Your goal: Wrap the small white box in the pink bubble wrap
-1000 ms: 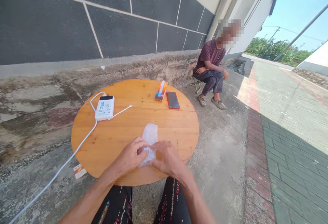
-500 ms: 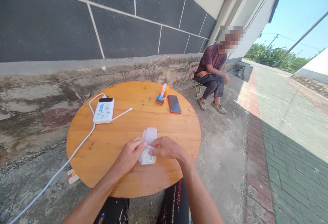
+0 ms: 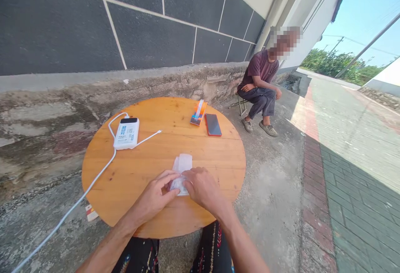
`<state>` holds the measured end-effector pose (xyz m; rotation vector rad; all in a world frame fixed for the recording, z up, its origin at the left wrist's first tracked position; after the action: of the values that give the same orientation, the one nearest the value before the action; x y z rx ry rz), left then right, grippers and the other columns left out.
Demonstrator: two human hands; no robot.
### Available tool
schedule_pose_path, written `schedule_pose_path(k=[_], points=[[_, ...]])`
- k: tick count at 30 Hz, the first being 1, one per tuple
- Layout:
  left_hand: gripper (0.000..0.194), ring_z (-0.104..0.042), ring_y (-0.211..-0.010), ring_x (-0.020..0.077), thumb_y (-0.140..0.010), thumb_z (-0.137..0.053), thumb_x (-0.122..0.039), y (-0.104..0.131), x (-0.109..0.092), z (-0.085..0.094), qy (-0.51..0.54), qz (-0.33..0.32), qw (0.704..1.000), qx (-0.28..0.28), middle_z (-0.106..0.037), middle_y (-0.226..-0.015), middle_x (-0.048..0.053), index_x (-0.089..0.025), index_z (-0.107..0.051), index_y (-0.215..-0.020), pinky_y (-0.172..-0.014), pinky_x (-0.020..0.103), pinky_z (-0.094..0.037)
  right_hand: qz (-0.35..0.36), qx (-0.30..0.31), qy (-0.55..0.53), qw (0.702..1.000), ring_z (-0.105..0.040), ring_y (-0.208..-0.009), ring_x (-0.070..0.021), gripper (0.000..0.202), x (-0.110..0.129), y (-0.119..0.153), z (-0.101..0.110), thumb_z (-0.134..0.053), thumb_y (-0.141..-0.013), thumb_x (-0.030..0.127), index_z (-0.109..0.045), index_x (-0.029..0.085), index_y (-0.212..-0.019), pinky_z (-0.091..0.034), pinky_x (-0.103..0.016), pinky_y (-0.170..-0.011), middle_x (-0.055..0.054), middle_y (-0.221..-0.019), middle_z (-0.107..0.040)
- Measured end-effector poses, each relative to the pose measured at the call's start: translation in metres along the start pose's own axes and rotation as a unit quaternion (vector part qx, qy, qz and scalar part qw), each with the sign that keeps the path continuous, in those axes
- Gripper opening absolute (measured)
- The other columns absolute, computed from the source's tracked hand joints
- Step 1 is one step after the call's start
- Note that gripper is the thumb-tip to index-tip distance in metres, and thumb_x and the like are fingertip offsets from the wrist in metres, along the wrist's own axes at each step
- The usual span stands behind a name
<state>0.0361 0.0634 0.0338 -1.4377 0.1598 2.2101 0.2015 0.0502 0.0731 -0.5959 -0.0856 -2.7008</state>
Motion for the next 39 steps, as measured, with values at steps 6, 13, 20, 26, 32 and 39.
schedule_pose_path(k=[6,13,20,26,32,39], points=[[0.028,-0.058,-0.081,0.0147,-0.075,-0.055,-0.015,0.003,-0.001,0.002,-0.005,0.014,1.0,-0.017,-0.063,-0.097,0.002,-0.021,-0.059,-0.102,-0.075,0.026,-0.048,-0.012,-0.002,0.064,0.998,-0.057,-0.082,-0.018,0.027,0.008,0.004,-0.003,-0.036,-0.094,0.018,-0.061,0.017,-0.104,-0.036,-0.029,-0.076,-0.007,-0.088,-0.065],[0.019,-0.057,-0.081,0.0151,-0.077,-0.054,-0.017,0.001,0.002,-0.001,0.027,0.016,0.999,-0.02,-0.062,-0.099,0.005,-0.019,-0.063,-0.093,-0.072,0.025,-0.048,0.006,-0.016,0.108,0.994,-0.05,-0.096,-0.0263,0.048,0.024,0.016,-0.017,-0.067,-0.075,0.038,-0.05,0.015,-0.113,-0.035,-0.038,-0.085,-0.01,-0.108,-0.057],[0.034,-0.06,-0.086,0.0169,-0.087,-0.048,-0.038,-0.001,0.007,0.01,0.07,0.046,0.996,-0.022,-0.064,-0.097,0.005,-0.018,-0.06,-0.112,-0.076,0.026,-0.048,0.003,-0.014,0.116,0.993,-0.052,-0.094,-0.0244,0.033,0.018,0.009,-0.019,-0.064,-0.079,0.028,-0.052,0.018,-0.108,-0.034,-0.035,-0.082,-0.008,-0.103,-0.06],[0.042,-0.059,-0.094,0.0192,-0.093,-0.033,-0.041,-0.015,-0.001,0.015,0.015,0.015,0.999,0.029,-0.068,-0.094,0.006,-0.017,-0.067,-0.093,-0.087,0.028,-0.045,-0.001,-0.029,0.098,0.995,-0.053,-0.095,-0.024,0.036,0.017,0.012,-0.019,-0.067,-0.076,0.03,-0.054,0.019,-0.107,-0.034,-0.034,-0.082,-0.007,-0.104,-0.061],[0.038,-0.06,-0.085,0.0184,-0.091,-0.034,-0.036,-0.016,0.009,0.015,-0.007,0.028,1.0,0.008,-0.069,-0.088,0.005,-0.018,-0.068,-0.09,-0.079,0.027,-0.046,-0.009,-0.016,0.101,0.995,-0.055,-0.092,-0.0239,0.037,0.015,0.01,-0.019,-0.07,-0.071,0.033,-0.055,0.02,-0.103,-0.033,-0.034,-0.082,-0.006,-0.101,-0.062],[0.023,-0.056,-0.064,0.0142,-0.08,-0.045,-0.025,-0.036,0.015,0.015,-0.151,0.099,0.983,-0.02,-0.065,-0.066,0.001,-0.018,-0.065,-0.069,-0.059,0.023,-0.035,-0.008,-0.027,0.079,0.996,-0.054,-0.097,-0.0243,0.036,0.013,0.014,-0.025,-0.065,-0.075,0.025,-0.053,0.02,-0.109,-0.033,-0.034,-0.083,-0.008,-0.104,-0.061]])
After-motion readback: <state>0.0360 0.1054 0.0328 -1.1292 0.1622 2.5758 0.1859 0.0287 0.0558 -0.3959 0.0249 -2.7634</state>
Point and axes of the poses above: each hand's wrist, its own y-axis away from the middle knuckle, its own z-axis out of the back of the hand, x = y × z, the point moved 2 cm from there along -y, towards the middle knuckle
